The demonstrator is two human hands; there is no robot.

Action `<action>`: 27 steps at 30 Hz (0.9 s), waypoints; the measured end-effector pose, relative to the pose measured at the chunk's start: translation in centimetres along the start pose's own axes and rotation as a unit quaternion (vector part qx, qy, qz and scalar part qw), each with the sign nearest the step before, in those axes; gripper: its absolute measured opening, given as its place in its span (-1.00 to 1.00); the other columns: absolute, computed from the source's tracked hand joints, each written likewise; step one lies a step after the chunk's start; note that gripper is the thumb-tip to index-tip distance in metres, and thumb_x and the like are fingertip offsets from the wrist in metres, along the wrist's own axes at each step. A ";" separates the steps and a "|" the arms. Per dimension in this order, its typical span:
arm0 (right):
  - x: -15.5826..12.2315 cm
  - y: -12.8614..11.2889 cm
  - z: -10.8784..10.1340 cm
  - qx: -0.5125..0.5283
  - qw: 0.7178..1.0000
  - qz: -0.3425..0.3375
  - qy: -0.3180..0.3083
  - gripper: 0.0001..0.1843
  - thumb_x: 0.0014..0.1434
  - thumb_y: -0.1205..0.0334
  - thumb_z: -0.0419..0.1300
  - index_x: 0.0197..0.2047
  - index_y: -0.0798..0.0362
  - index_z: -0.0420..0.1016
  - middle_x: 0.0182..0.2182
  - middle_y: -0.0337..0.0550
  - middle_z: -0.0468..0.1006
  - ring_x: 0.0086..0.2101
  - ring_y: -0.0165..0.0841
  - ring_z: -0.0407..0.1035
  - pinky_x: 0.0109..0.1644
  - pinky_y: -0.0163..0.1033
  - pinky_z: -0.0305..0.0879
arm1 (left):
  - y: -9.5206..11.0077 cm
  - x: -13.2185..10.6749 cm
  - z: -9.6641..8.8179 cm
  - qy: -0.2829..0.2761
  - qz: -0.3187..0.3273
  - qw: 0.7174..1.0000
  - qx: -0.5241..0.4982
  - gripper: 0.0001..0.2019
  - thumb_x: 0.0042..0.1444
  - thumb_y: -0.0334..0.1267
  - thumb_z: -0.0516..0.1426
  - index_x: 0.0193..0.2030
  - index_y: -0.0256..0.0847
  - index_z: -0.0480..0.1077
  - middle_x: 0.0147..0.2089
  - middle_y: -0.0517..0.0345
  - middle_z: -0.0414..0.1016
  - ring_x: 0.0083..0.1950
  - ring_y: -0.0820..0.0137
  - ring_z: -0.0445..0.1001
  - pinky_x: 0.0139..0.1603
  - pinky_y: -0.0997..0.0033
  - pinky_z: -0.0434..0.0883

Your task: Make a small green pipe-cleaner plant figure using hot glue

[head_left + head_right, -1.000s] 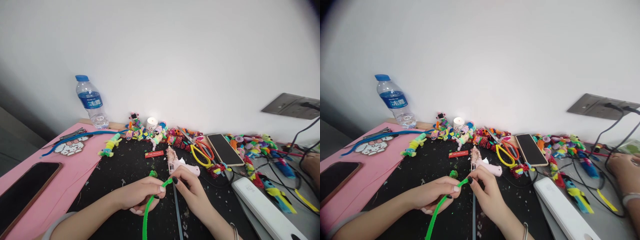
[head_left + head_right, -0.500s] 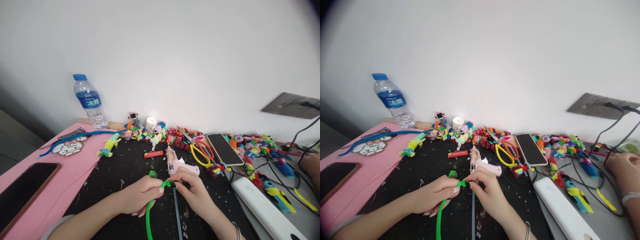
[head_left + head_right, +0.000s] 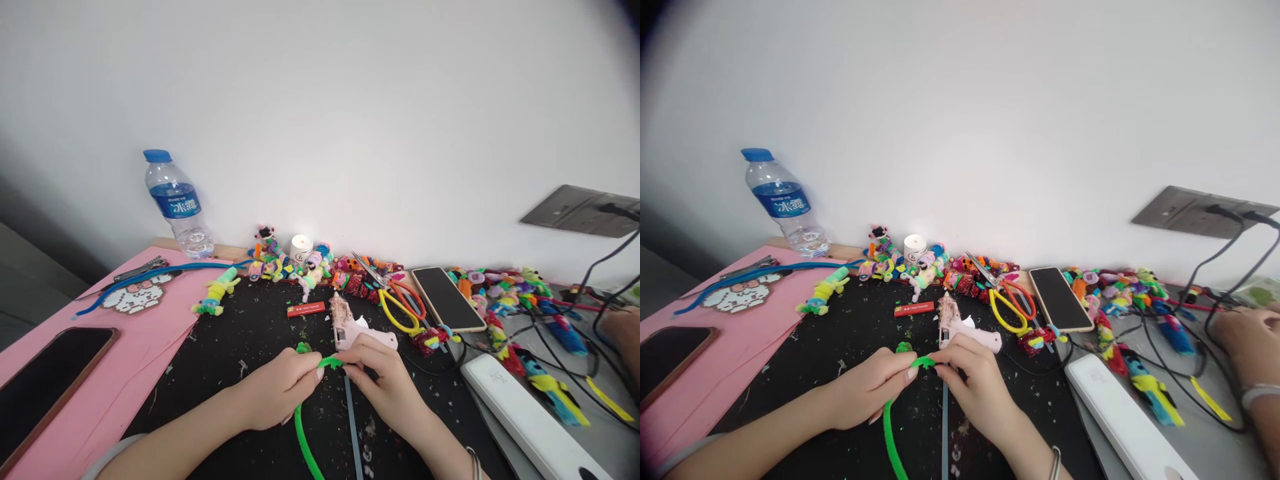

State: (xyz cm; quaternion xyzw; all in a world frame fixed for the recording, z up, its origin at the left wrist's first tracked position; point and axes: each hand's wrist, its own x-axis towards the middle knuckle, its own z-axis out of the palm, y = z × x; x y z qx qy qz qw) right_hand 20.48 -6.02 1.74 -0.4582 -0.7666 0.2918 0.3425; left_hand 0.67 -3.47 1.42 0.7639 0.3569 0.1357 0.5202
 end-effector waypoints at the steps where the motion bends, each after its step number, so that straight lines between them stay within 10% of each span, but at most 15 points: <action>1: 0.0 0.0 0.0 -0.004 1.000 -0.003 0.001 -0.82 0.16 0.38 0.10 -0.24 0.01 0.51 -0.42 -0.18 0.44 -0.39 -0.37 0.34 -0.33 -0.29 0.27 | 0.1 0.0 0.0 0.003 -0.002 1.000 0.000 -0.67 0.23 -0.13 -0.17 -0.54 -0.15 0.06 -0.80 0.42 -0.01 -0.74 0.52 0.13 -0.56 0.52 0.15; 27: -0.5 0.0 1.1 -0.051 0.996 -0.020 0.071 -0.81 0.15 0.39 0.08 -0.24 0.04 0.50 -0.49 -0.17 0.40 -0.46 -0.39 0.30 -0.42 -0.31 0.25 | -0.9 -0.1 0.3 -0.022 -0.062 0.990 -0.122 -0.64 0.20 -0.02 -0.14 -0.38 -0.23 0.26 -0.80 0.43 0.07 -0.83 0.60 0.07 -0.86 0.71 0.02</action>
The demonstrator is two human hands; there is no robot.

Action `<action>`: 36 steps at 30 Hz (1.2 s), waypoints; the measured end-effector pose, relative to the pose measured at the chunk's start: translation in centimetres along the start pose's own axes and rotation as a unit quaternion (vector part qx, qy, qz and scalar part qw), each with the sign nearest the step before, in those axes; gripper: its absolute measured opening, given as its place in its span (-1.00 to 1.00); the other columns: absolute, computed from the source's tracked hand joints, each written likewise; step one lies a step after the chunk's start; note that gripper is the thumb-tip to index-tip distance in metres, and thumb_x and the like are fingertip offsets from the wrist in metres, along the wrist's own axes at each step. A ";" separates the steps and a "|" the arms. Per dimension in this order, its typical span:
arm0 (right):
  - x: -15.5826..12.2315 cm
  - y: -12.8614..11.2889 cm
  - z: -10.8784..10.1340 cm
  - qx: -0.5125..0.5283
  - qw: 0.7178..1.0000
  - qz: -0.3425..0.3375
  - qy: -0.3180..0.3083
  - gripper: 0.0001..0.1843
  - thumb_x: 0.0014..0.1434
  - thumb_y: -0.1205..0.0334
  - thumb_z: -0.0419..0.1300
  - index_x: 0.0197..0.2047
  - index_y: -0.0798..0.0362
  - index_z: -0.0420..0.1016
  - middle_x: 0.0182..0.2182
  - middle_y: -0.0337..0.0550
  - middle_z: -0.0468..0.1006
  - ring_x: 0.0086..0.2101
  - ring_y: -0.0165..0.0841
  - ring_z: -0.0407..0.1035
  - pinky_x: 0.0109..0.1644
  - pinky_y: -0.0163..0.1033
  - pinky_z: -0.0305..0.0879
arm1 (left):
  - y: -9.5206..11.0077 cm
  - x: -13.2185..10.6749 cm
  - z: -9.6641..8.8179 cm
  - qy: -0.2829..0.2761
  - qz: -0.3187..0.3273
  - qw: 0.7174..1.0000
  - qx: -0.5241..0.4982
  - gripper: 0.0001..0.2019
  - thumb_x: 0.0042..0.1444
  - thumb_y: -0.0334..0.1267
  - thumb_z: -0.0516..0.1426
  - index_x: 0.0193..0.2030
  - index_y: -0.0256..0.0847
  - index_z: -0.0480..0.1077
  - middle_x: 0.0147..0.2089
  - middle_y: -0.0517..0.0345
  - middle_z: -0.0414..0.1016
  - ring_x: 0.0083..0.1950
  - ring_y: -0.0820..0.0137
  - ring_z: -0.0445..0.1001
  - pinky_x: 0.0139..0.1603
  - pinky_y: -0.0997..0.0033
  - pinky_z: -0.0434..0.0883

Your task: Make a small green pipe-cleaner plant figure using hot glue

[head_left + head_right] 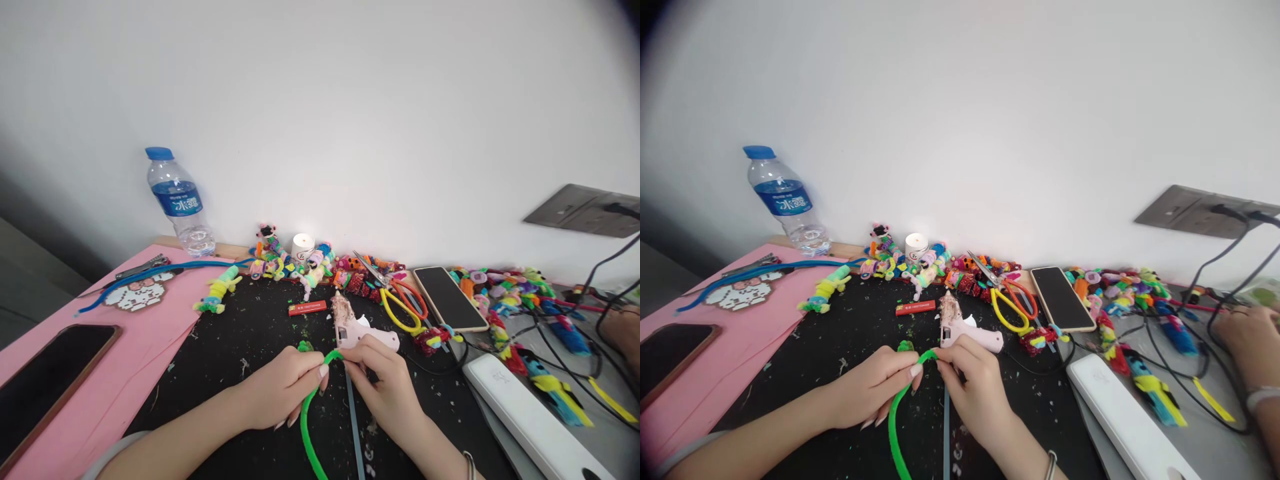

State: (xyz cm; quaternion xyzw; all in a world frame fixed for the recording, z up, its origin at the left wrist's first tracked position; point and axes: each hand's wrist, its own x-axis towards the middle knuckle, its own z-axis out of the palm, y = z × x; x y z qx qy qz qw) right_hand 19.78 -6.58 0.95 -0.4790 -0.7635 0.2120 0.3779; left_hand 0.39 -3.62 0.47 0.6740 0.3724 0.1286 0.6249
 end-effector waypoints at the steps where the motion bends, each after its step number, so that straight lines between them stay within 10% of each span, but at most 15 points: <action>1: 0.0 0.0 0.0 0.000 1.000 -0.001 0.001 -0.81 0.15 0.40 0.08 -0.24 0.04 0.50 -0.48 -0.17 0.40 -0.46 -0.39 0.30 -0.42 -0.32 0.25 | 0.0 0.0 0.0 0.000 0.001 1.000 0.002 -0.65 0.21 -0.03 -0.14 -0.39 -0.23 0.27 -0.80 0.43 0.08 -0.83 0.60 0.07 -0.86 0.71 0.02; 36: 0.1 0.1 -0.2 0.024 0.998 0.036 -0.046 -0.81 0.15 0.42 0.09 -0.23 0.04 0.50 -0.43 -0.20 0.43 -0.40 -0.41 0.33 -0.33 -0.35 0.24 | -0.1 0.1 0.3 0.002 0.016 0.998 0.053 -0.72 0.20 -0.11 -0.13 -0.45 -0.17 0.19 -0.80 0.40 0.10 -0.84 0.58 0.09 -0.84 0.68 0.03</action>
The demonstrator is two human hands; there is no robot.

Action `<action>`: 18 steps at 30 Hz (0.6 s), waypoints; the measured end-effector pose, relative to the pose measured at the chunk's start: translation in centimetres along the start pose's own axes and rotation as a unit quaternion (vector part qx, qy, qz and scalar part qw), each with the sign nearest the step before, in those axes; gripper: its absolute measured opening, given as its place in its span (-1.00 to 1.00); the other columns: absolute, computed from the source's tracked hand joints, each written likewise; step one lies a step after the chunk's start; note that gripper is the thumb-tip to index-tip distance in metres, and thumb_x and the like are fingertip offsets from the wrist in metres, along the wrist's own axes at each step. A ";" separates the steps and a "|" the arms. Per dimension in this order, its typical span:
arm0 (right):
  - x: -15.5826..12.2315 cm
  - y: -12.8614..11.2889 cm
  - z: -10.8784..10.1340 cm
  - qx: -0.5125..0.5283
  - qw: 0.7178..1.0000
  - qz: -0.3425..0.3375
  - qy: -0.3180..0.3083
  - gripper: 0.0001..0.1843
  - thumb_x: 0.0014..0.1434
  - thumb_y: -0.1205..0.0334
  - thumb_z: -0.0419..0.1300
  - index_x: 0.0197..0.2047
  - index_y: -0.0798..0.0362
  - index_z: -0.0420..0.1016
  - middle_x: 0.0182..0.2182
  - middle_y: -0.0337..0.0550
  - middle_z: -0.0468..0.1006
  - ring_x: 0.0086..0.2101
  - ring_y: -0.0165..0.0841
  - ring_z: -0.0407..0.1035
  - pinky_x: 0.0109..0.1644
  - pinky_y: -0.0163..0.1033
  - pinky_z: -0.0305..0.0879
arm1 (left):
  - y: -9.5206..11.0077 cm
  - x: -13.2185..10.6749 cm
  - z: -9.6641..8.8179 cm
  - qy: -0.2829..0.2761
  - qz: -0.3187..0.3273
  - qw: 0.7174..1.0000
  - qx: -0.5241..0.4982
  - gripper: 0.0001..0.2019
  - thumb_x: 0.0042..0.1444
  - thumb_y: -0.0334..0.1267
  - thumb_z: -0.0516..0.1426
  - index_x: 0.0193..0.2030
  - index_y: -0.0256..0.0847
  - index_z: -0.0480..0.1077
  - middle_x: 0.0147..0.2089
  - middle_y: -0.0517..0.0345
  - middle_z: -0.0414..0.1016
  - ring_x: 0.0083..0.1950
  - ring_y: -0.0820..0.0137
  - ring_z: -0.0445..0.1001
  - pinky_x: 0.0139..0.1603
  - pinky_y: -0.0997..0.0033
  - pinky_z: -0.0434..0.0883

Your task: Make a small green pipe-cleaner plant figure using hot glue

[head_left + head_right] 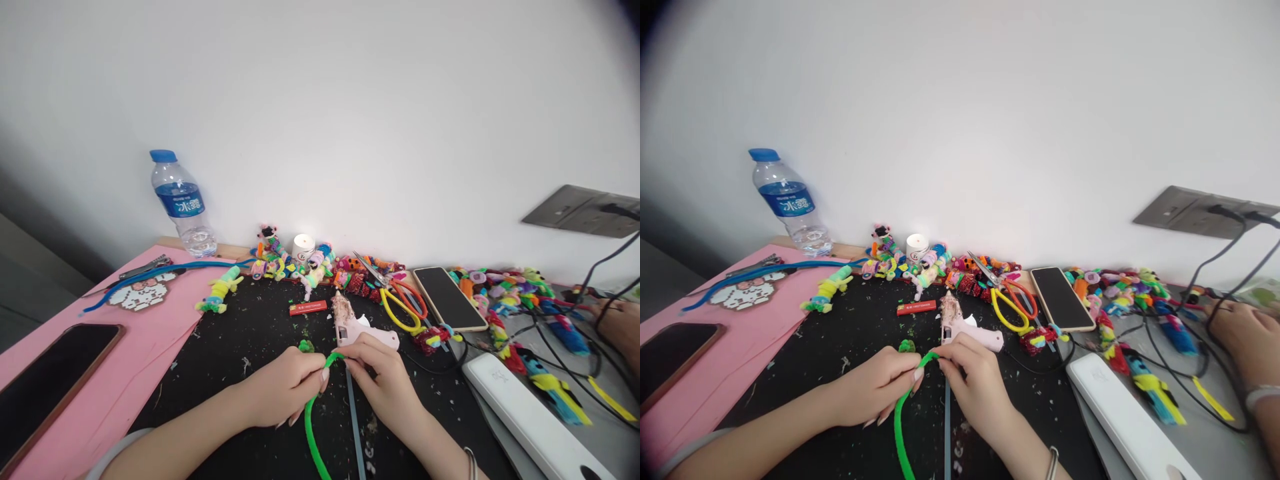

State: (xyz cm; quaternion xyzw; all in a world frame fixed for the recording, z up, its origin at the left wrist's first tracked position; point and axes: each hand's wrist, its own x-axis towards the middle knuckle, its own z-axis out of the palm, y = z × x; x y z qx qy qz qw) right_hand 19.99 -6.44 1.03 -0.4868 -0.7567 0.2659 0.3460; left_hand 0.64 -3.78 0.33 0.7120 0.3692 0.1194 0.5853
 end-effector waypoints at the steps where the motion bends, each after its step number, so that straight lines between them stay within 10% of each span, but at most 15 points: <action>1: 0.0 0.0 0.1 -0.002 1.000 -0.007 0.005 -0.81 0.15 0.42 0.09 -0.23 0.05 0.50 -0.43 -0.19 0.43 -0.40 -0.41 0.33 -0.33 -0.35 0.25 | 0.0 0.0 0.0 0.000 0.000 1.000 0.000 -0.72 0.20 -0.11 -0.13 -0.45 -0.17 0.19 -0.80 0.40 0.09 -0.84 0.58 0.08 -0.84 0.68 0.03; 12: 0.0 0.2 -0.3 -0.046 0.996 -0.018 0.081 -0.78 0.18 0.39 0.04 -0.17 0.01 0.46 -0.43 -0.19 0.41 -0.42 -0.39 0.31 -0.36 -0.32 0.24 | -0.3 0.1 -0.1 -0.021 -0.015 0.998 -0.055 -0.70 0.18 -0.07 -0.08 -0.48 -0.18 0.19 -0.78 0.39 0.16 -0.84 0.59 0.06 -0.83 0.66 0.03; 18: 0.4 1.0 -1.2 -0.160 0.978 0.027 0.128 -0.60 0.09 0.40 0.02 0.03 0.01 0.30 -0.10 -0.05 0.35 -0.07 -0.22 0.23 -0.01 -0.09 0.18 | -0.6 0.5 -0.4 -0.021 -0.020 0.983 -0.181 -0.71 0.19 -0.07 -0.09 -0.45 -0.20 0.21 -0.80 0.38 0.20 -0.85 0.61 0.03 -0.84 0.68 0.04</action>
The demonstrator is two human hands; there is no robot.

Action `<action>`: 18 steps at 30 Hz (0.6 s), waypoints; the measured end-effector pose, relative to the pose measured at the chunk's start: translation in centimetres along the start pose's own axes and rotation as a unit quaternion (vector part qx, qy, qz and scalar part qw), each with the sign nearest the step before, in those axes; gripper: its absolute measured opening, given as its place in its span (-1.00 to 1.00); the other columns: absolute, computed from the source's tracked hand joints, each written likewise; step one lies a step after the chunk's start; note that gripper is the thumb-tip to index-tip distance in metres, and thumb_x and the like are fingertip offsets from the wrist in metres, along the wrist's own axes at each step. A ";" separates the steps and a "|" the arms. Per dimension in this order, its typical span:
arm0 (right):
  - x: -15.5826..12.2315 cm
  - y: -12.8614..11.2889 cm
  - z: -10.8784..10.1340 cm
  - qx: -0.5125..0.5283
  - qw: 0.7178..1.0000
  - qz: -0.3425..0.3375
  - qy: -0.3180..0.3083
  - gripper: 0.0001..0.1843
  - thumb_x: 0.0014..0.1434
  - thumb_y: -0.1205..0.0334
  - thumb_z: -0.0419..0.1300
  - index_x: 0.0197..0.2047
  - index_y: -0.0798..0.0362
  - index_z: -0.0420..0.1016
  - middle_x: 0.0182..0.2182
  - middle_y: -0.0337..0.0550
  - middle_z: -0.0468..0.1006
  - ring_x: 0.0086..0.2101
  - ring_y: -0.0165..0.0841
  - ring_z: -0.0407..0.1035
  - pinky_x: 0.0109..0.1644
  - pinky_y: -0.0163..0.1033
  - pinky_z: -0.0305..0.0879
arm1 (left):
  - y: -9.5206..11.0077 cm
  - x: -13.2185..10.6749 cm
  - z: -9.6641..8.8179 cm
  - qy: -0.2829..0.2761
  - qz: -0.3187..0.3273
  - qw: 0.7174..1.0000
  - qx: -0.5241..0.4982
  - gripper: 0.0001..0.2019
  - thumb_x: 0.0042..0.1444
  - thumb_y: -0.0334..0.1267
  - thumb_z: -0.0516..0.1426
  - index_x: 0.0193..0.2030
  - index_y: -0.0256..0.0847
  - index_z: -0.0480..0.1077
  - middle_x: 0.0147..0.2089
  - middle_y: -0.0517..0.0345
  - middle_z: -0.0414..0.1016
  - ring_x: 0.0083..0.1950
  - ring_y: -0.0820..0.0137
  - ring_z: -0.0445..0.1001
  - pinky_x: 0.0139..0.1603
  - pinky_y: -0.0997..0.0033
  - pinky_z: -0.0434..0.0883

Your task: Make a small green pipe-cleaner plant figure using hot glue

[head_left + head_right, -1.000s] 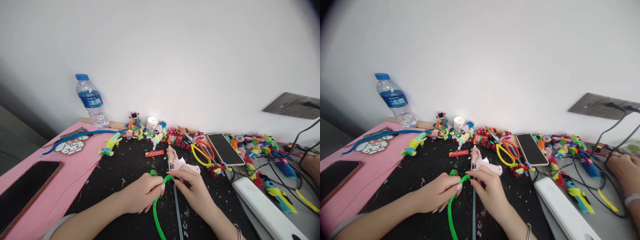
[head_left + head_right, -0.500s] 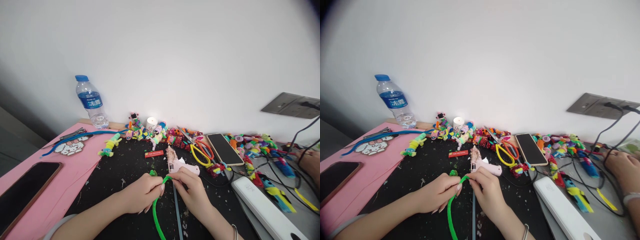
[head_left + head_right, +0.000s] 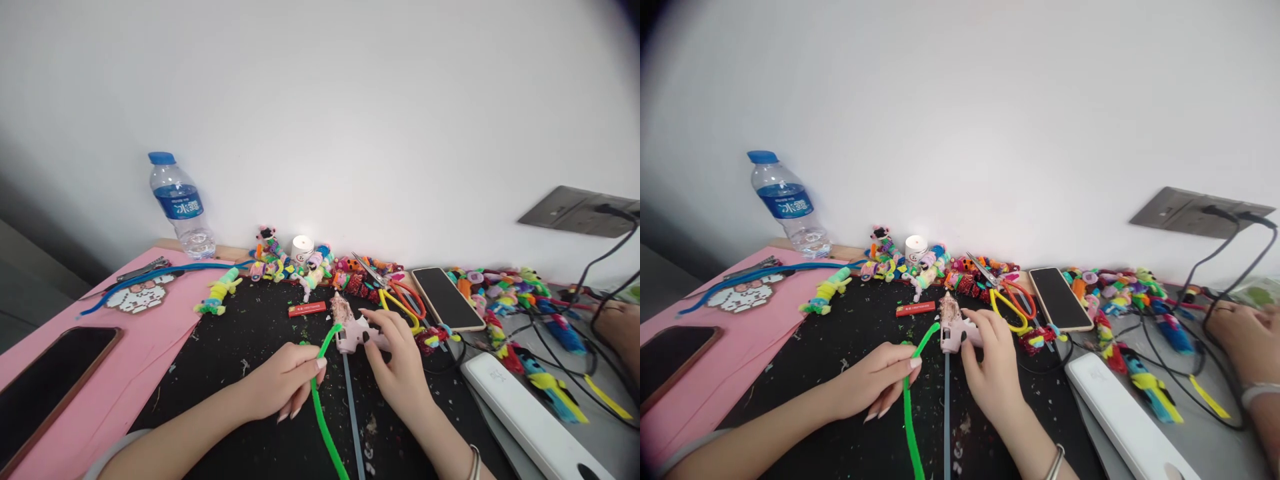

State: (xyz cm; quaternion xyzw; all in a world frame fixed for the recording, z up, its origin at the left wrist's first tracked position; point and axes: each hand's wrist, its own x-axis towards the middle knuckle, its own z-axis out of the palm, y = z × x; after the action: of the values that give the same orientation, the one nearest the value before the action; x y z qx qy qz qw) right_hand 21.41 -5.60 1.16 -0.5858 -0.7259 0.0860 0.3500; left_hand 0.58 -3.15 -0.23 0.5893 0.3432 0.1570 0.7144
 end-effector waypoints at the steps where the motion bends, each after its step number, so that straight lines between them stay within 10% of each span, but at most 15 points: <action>1: 0.0 0.2 0.1 -0.038 0.999 0.009 -0.016 -0.53 0.04 0.42 0.04 0.06 0.00 0.27 -0.04 -0.04 0.32 -0.01 -0.18 0.19 0.03 -0.03 0.12 | 0.0 0.0 0.0 0.002 0.000 1.000 -0.022 -0.71 0.18 -0.07 -0.08 -0.45 -0.20 0.21 -0.80 0.38 0.20 -0.85 0.61 0.03 -0.84 0.68 0.05; 9: -0.1 1.9 1.3 -0.150 0.983 0.060 -0.088 -0.46 -0.07 0.41 0.06 0.04 -0.02 0.29 -0.13 -0.08 0.41 -0.09 -0.13 0.26 -0.06 0.02 0.14 | -0.1 0.2 -0.2 0.002 0.009 0.992 -0.128 -0.72 0.17 -0.07 -0.06 -0.43 -0.22 0.22 -0.83 0.35 0.22 -0.87 0.59 0.06 -0.88 0.69 0.04; 18: 1.1 1.8 -0.2 0.075 0.994 0.079 -0.013 -0.78 -0.01 0.34 0.13 -0.22 0.06 0.42 -0.32 -0.13 0.52 -0.35 -0.31 0.39 -0.27 -0.25 0.30 | -0.2 0.6 -0.3 0.062 0.020 0.986 -0.152 -0.71 0.16 -0.08 -0.05 -0.47 -0.23 0.21 -0.84 0.35 0.21 -0.89 0.60 0.02 -0.89 0.69 -0.01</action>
State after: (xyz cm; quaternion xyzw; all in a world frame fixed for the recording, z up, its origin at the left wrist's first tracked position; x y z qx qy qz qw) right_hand 22.94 -4.12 0.80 -0.6123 -0.6734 0.1745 0.3757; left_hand 0.78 -2.58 -0.62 0.4701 0.3471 0.2577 0.7695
